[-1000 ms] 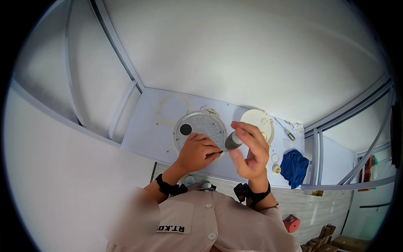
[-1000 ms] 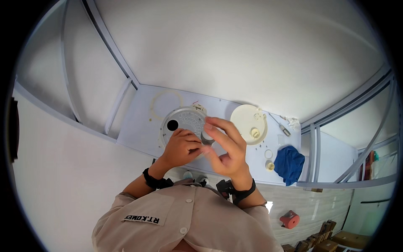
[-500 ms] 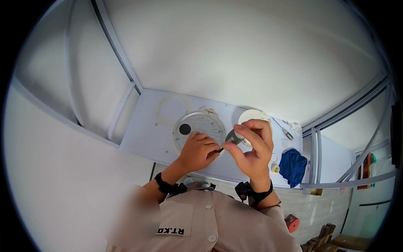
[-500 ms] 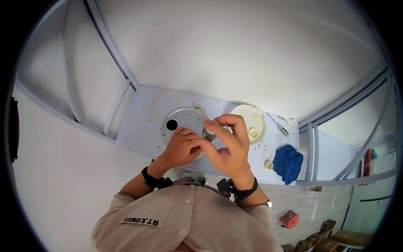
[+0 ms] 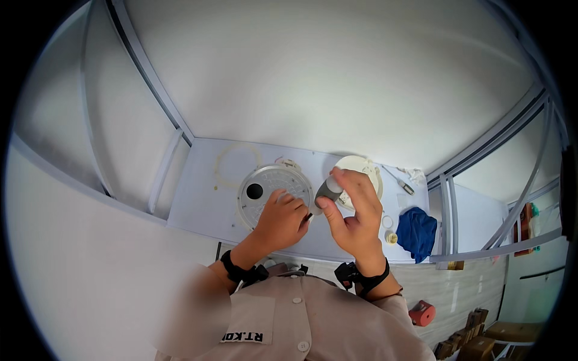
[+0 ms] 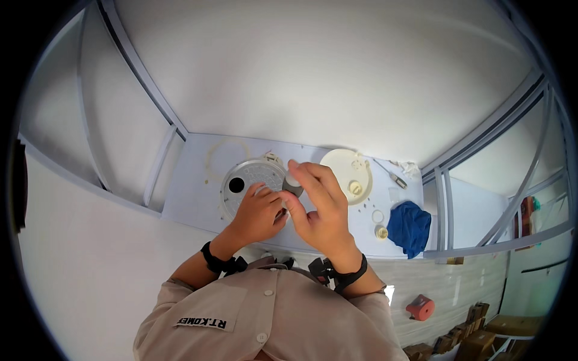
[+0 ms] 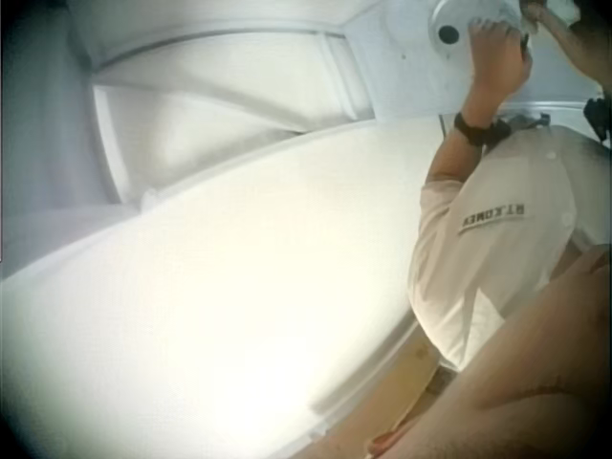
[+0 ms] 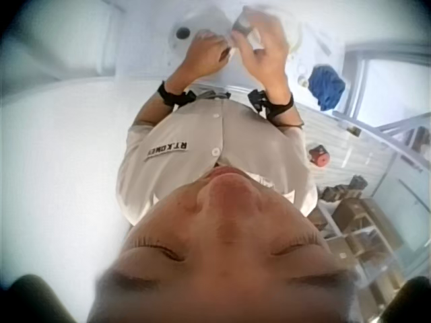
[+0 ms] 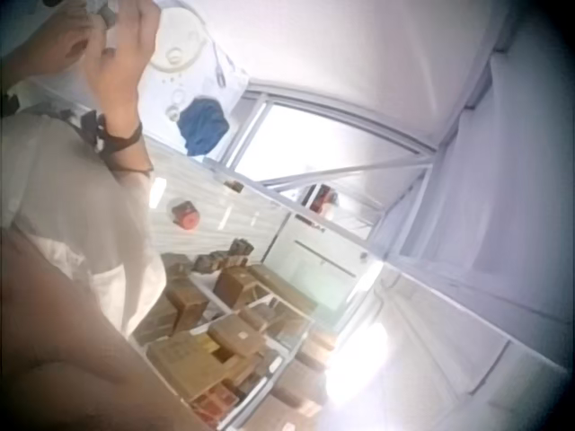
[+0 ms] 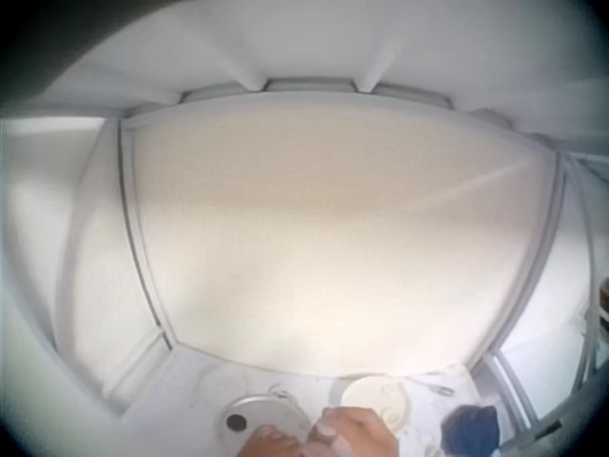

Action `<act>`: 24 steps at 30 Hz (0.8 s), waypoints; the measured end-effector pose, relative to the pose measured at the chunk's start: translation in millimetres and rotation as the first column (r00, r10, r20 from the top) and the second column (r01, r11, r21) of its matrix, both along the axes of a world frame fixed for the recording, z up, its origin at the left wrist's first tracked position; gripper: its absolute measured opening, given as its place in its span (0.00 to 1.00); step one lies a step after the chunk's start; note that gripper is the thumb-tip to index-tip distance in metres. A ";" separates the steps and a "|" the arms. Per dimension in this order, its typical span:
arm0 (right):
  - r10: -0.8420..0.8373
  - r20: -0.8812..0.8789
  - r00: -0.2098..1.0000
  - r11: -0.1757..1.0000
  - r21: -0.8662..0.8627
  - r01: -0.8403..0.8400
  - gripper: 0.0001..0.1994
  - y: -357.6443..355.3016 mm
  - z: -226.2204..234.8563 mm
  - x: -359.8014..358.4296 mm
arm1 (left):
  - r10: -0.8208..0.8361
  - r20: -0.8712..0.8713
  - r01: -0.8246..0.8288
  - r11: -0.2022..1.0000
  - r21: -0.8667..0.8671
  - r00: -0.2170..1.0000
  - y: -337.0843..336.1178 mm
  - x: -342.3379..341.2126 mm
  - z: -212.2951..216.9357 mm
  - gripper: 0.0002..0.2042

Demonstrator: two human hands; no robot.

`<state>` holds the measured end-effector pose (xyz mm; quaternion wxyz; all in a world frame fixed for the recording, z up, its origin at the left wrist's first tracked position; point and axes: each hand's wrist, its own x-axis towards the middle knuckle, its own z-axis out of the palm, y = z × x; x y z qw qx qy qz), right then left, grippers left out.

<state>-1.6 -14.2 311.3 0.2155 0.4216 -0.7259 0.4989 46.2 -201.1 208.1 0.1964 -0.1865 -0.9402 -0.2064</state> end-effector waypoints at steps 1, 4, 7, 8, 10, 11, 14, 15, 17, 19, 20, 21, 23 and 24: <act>0.016 0.023 1.000 1.000 -0.016 -0.016 0.25 -0.7 0.0 -1.7 | 0.006 -0.008 -0.007 1.000 -0.022 1.000 0.6 0.2 0.6 0.06; 0.089 0.126 0.988 0.993 -0.084 -0.079 0.27 1.2 -7.1 -2.1 | -0.001 0.019 0.002 0.999 -0.047 1.000 0.7 -1.5 0.4 0.07; 0.155 0.211 0.965 0.977 -0.175 -0.118 0.27 1.9 -11.3 0.7 | -0.008 0.023 0.009 0.999 -0.048 1.000 1.2 -0.8 3.0 0.07; 0.174 0.232 0.957 0.970 -0.207 -0.126 0.27 1.8 -11.7 1.1 | -0.007 0.016 0.007 0.999 -0.042 1.000 1.5 -1.0 1.0 0.08; 0.179 0.252 0.951 0.968 -0.219 -0.124 0.26 1.6 -10.5 0.8 | -0.002 0.004 0.002 0.999 -0.033 1.000 1.9 -0.5 -4.8 0.09; 0.181 0.262 0.948 0.967 -0.225 -0.123 0.26 1.8 -9.7 0.6 | 0.005 0.024 -0.004 1.000 -0.012 1.000 2.2 0.1 -5.9 0.09; 0.224 0.238 0.945 0.967 -0.172 -0.186 0.26 2.9 -7.2 -4.3 | 0.014 0.038 -0.015 1.000 0.012 0.999 3.6 1.5 -7.6 0.09; 0.198 0.174 0.965 0.976 -0.125 -0.178 0.26 1.8 -2.5 -4.7 | 0.015 0.009 -0.015 1.000 -0.006 1.000 3.5 1.7 -7.6 0.09; 0.153 0.040 0.987 0.988 -0.032 -0.152 0.25 -1.7 8.3 -3.3 | 0.017 -0.026 -0.017 1.000 -0.014 1.000 3.3 2.6 -8.8 0.10; 0.005 0.055 0.998 0.998 0.066 -0.009 0.24 -3.0 5.1 1.5 | 0.015 -0.044 -0.015 1.000 0.005 0.999 3.8 1.7 -11.8 0.10; -0.023 0.058 0.998 0.996 0.093 0.018 0.25 -2.8 1.5 1.0 | 0.016 -0.060 -0.015 1.000 0.015 0.998 4.2 1.0 -13.6 0.10; -0.051 0.060 0.997 0.992 0.120 0.044 0.26 -2.8 -2.2 0.6 | 0.017 -0.075 -0.015 1.000 0.025 0.997 4.9 0.5 -15.5 0.10; -0.003 0.083 0.997 0.995 0.103 -0.006 0.31 -2.0 -10.4 -3.2 | 0.019 -0.052 -0.016 0.998 0.058 0.998 4.5 0.4 -15.6 0.10; 0.026 0.104 0.994 0.996 0.081 -0.035 0.33 -2.1 -12.2 -3.7 | 0.017 -0.014 -0.015 0.996 0.083 1.000 4.1 0.7 -14.6 0.10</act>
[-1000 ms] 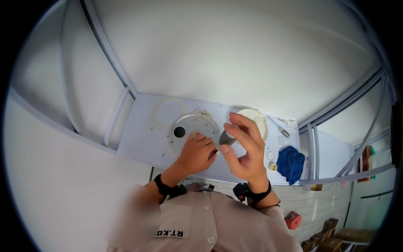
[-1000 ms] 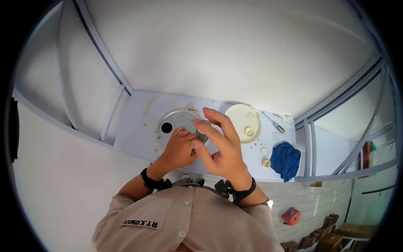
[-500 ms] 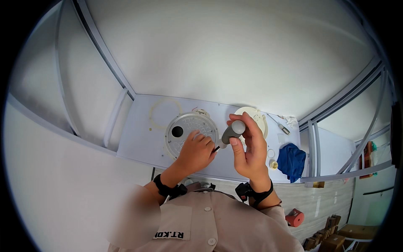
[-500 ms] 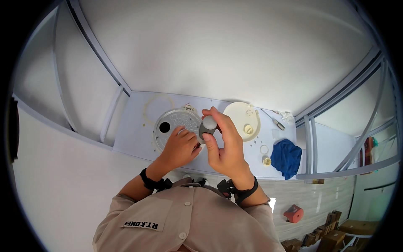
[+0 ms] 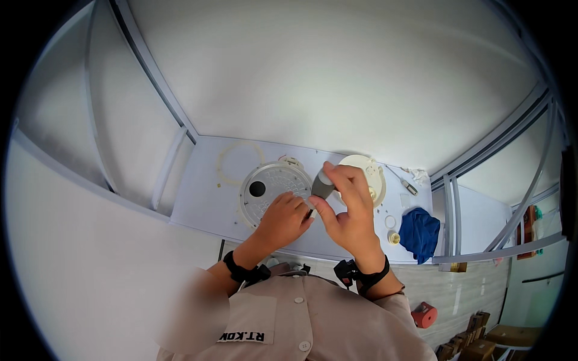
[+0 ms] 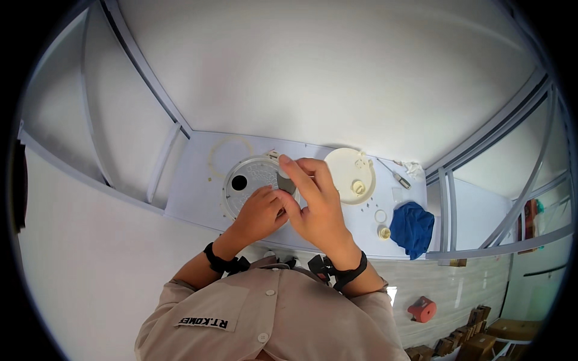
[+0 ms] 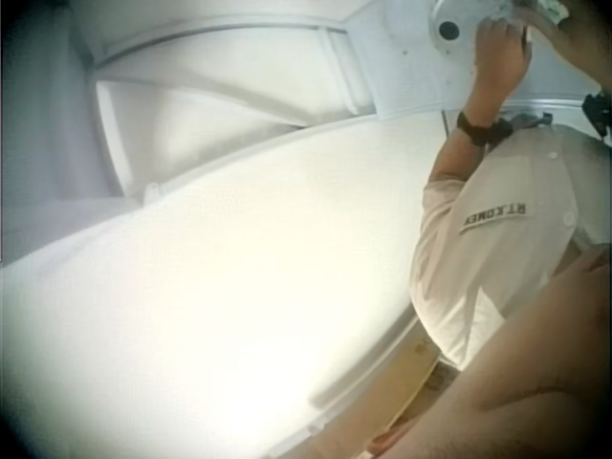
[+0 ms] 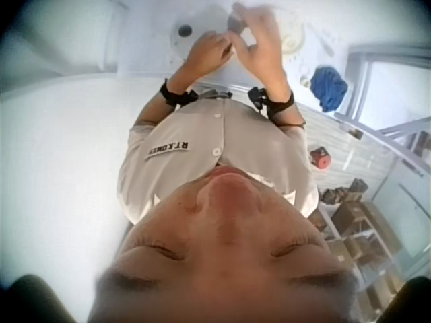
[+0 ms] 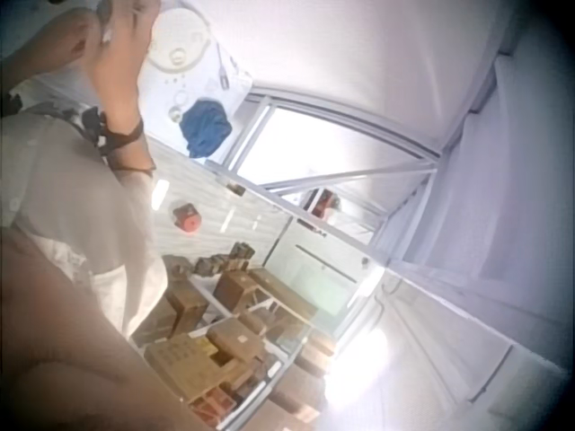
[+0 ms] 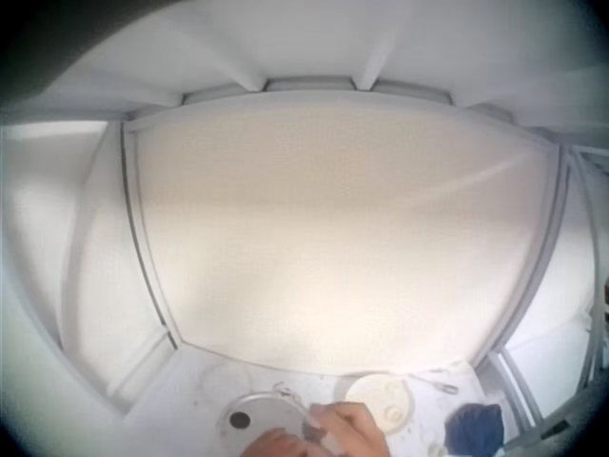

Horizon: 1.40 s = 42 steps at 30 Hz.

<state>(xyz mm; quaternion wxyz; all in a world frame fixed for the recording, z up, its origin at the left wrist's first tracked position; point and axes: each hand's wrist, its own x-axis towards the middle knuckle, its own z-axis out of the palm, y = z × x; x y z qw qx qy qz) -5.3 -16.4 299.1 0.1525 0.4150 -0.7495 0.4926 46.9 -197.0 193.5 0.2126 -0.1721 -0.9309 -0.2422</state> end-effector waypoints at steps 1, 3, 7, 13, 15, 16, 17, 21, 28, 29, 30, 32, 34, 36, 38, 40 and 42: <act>0.039 0.038 0.999 0.998 -0.050 -0.037 0.33 -2.5 0.3 -0.2 | -0.004 0.038 0.003 1.000 0.025 0.999 -0.6 0.2 1.3 0.10; 0.080 0.061 0.995 0.993 -0.094 -0.074 0.34 -4.4 1.6 -0.9 | -0.020 0.036 0.019 1.000 0.019 0.999 -3.2 2.8 5.5 0.11; 0.053 -0.008 0.999 0.998 -0.037 -0.053 0.33 -5.2 13.6 0.9 | -0.026 0.007 0.025 0.999 0.032 1.000 -3.4 4.6 6.1 0.08; 0.012 0.129 0.992 0.999 -0.042 -0.007 0.38 -12.6 -2.6 4.6 | -0.012 0.009 0.011 0.997 0.071 1.000 0.0 2.8 5.1 0.07; 0.024 0.128 0.991 0.996 -0.087 -0.013 0.41 -13.6 -11.8 2.1 | -0.015 0.010 0.015 0.998 0.056 1.000 -0.6 1.8 5.1 0.07; 0.034 0.097 0.995 0.995 -0.102 -0.024 0.42 -13.8 -14.6 0.3 | -0.017 0.011 0.016 0.999 0.049 1.000 -1.1 1.1 5.2 0.07; 0.044 0.077 0.996 0.993 -0.111 -0.035 0.43 -13.7 -15.0 -1.0 | -0.020 0.004 0.020 0.999 0.044 1.000 -1.7 0.0 4.8 0.07; 0.040 0.020 0.999 0.996 -0.080 -0.039 0.44 -13.2 -9.9 -3.1 | -0.001 -0.044 0.003 0.999 0.043 0.999 -0.3 -0.2 5.5 0.07; -0.069 0.101 0.992 0.998 0.019 0.068 0.43 -12.4 -4.4 -2.8 | -0.047 0.075 0.036 0.989 0.143 0.996 -3.4 -1.9 3.0 0.09; -0.051 0.119 0.992 0.998 -0.017 0.053 0.43 -12.7 -6.3 -3.6 | -0.049 0.045 0.043 0.990 0.131 0.998 -3.8 -1.9 3.1 0.10; -0.033 0.140 0.990 0.999 -0.027 0.037 0.43 -12.0 -7.9 -4.2 | -0.053 0.015 0.051 0.991 0.122 0.998 -3.9 -2.0 3.0 0.10; 0.002 0.182 0.983 0.999 -0.050 0.007 0.43 -9.0 -9.8 -5.4 | -0.057 0.001 0.056 0.993 0.106 0.998 -4.1 -1.2 5.7 0.10; 0.018 0.203 0.979 0.999 -0.049 -0.009 0.43 -6.5 -8.8 -5.3 | -0.054 0.032 0.051 0.994 0.092 0.998 -4.0 1.0 14.1 0.10; 0.032 0.207 0.978 0.998 -0.057 -0.021 0.42 -4.8 -9.4 -5.7 | -0.049 0.035 0.046 0.996 0.082 0.998 -3.8 1.6 15.6 0.10; 0.044 0.194 0.980 0.997 -0.075 -0.030 0.42 -3.9 -11.5 -6.5 | -0.041 0.041 0.038 0.997 0.065 0.998 -3.8 1.6 15.9 0.10; 0.055 0.181 0.982 0.993 -0.110 -0.035 0.42 -2.2 -12.0 -6.2 | -0.035 0.050 0.033 0.998 0.046 0.998 -2.9 0.4 15.4 0.09; 0.071 0.204 0.976 0.986 -0.164 -0.038 0.42 -0.8 -12.3 -5.6 | -0.032 0.058 0.030 0.998 0.048 0.998 -3.1 -0.1 18.7 0.09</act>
